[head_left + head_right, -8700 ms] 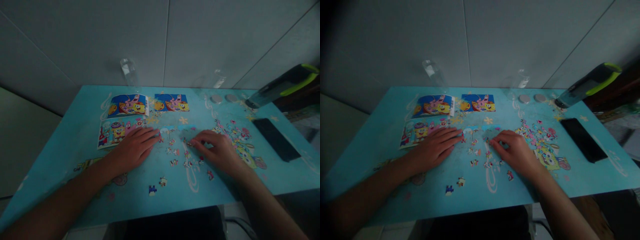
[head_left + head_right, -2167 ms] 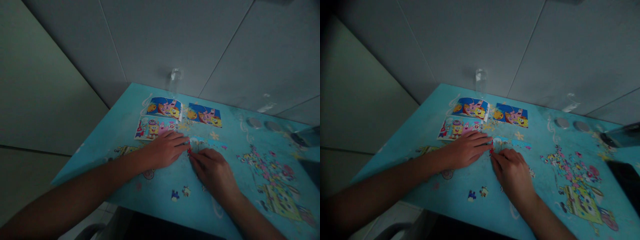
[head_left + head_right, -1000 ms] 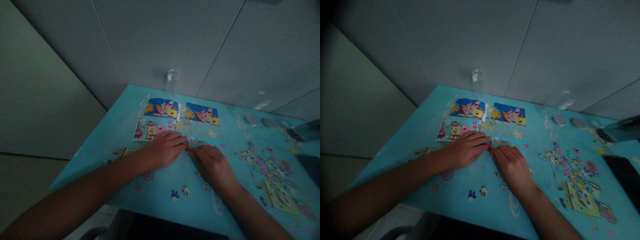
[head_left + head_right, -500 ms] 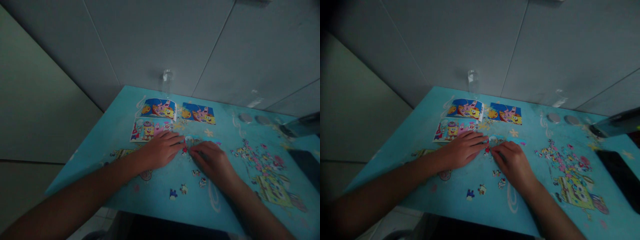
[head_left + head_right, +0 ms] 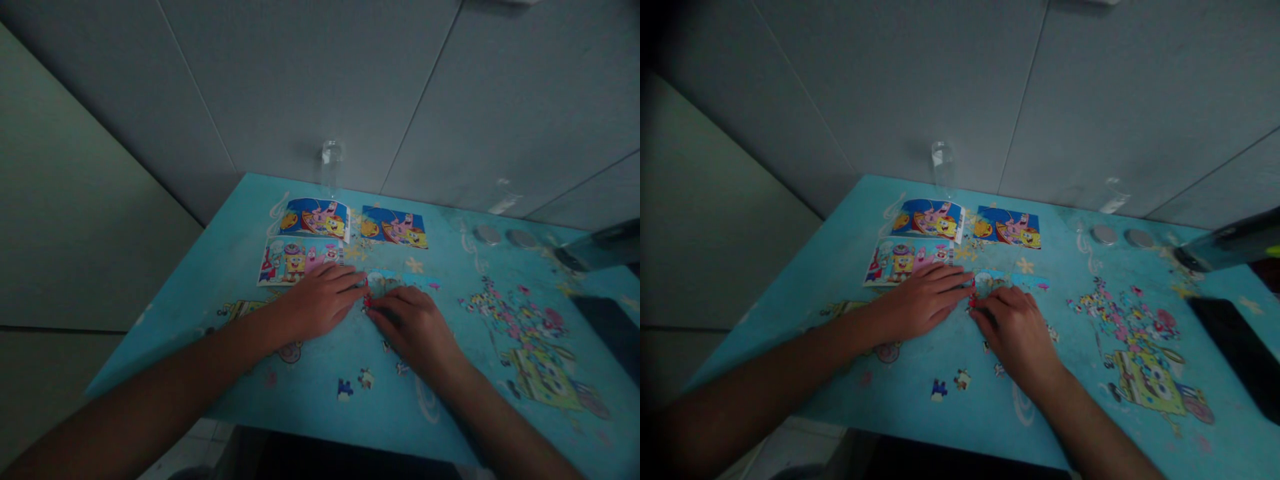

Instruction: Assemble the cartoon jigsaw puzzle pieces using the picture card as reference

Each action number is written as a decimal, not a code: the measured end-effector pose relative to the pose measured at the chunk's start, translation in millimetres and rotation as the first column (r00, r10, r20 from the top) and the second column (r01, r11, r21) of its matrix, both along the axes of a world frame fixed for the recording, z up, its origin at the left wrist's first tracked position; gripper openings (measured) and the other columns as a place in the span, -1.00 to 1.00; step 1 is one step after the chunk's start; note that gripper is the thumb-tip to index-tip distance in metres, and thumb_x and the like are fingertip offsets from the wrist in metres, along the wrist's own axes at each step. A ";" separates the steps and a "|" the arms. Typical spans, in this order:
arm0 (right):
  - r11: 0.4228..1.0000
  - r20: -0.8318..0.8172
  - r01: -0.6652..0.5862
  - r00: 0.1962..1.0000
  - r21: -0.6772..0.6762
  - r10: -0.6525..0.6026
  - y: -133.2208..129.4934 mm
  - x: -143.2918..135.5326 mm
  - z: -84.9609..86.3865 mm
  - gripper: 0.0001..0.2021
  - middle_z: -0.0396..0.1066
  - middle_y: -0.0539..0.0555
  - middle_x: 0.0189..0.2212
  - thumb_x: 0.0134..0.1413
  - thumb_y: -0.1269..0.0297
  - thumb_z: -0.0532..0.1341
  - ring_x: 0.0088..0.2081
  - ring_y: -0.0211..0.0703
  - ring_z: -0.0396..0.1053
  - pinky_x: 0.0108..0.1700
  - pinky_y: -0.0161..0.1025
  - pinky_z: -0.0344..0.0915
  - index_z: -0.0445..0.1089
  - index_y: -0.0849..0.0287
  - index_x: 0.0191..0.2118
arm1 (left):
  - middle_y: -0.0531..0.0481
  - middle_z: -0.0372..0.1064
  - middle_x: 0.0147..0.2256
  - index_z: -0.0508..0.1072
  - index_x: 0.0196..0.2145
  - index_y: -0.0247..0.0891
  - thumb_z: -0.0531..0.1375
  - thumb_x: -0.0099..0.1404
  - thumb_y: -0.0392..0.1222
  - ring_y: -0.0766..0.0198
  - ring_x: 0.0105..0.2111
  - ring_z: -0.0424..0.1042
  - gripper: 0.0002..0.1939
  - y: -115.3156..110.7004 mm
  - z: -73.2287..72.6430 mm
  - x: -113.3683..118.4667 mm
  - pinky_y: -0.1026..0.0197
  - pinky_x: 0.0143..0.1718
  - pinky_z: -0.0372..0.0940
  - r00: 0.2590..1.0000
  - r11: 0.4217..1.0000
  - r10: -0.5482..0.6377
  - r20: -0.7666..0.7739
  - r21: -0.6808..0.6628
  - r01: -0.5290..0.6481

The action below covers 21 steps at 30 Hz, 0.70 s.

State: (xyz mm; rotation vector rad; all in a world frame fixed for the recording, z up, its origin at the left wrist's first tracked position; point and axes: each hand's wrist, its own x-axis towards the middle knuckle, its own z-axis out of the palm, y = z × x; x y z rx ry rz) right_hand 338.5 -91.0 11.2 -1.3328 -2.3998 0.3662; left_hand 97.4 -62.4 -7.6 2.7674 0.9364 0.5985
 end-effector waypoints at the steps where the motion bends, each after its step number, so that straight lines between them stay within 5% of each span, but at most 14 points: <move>1: 1.000 0.007 -0.003 1.000 0.003 0.003 -0.8 -0.5 0.1 -0.88 0.50 0.11 -0.23 0.30 0.23 0.27 -0.17 -0.04 0.43 -0.05 -0.03 0.36 0.56 0.08 -0.15 | -0.08 0.29 0.27 0.36 0.24 -0.16 0.04 0.52 -0.21 0.06 0.29 0.22 -0.61 0.0 -0.4 -0.2 -0.14 0.30 0.15 1.000 1.000 0.001 0.002 0.001 -0.001; 6: 0.999 0.021 0.019 1.000 -0.033 -0.018 -4.5 -1.6 -0.7 -0.87 0.46 0.09 -0.28 0.23 0.17 0.34 -0.20 -0.02 0.41 -0.08 -0.03 0.35 0.52 0.11 -0.25 | -0.09 0.28 0.28 0.35 0.25 -0.17 0.04 0.52 -0.21 0.07 0.30 0.21 -0.60 -0.7 -0.1 -0.6 -0.15 0.31 0.14 1.000 1.000 0.000 -0.003 -0.006 0.000; 13: 0.998 -0.002 -0.051 0.999 -0.030 0.051 -6.9 0.2 1.1 -0.85 0.47 0.10 -0.17 0.27 0.23 0.30 -0.14 -0.02 0.41 -0.05 -0.01 0.34 0.55 0.02 -0.07 | -0.09 0.30 0.27 0.35 0.25 -0.16 0.07 0.50 -0.21 0.10 0.30 0.22 -0.60 0.0 -0.5 -0.7 -0.12 0.30 0.16 1.000 1.000 -0.007 0.015 -0.007 0.007; 21: 0.996 -0.059 -0.057 0.997 -0.068 0.053 -7.0 3.9 0.4 -0.94 0.47 0.08 -0.21 0.25 0.25 0.32 -0.17 -0.03 0.42 -0.08 -0.02 0.34 0.54 0.05 -0.19 | -0.07 0.28 0.28 0.35 0.25 -0.16 0.05 0.51 -0.21 0.09 0.30 0.21 -0.60 -1.2 1.7 -0.1 -0.12 0.32 0.12 1.000 1.000 0.006 0.001 0.015 -0.006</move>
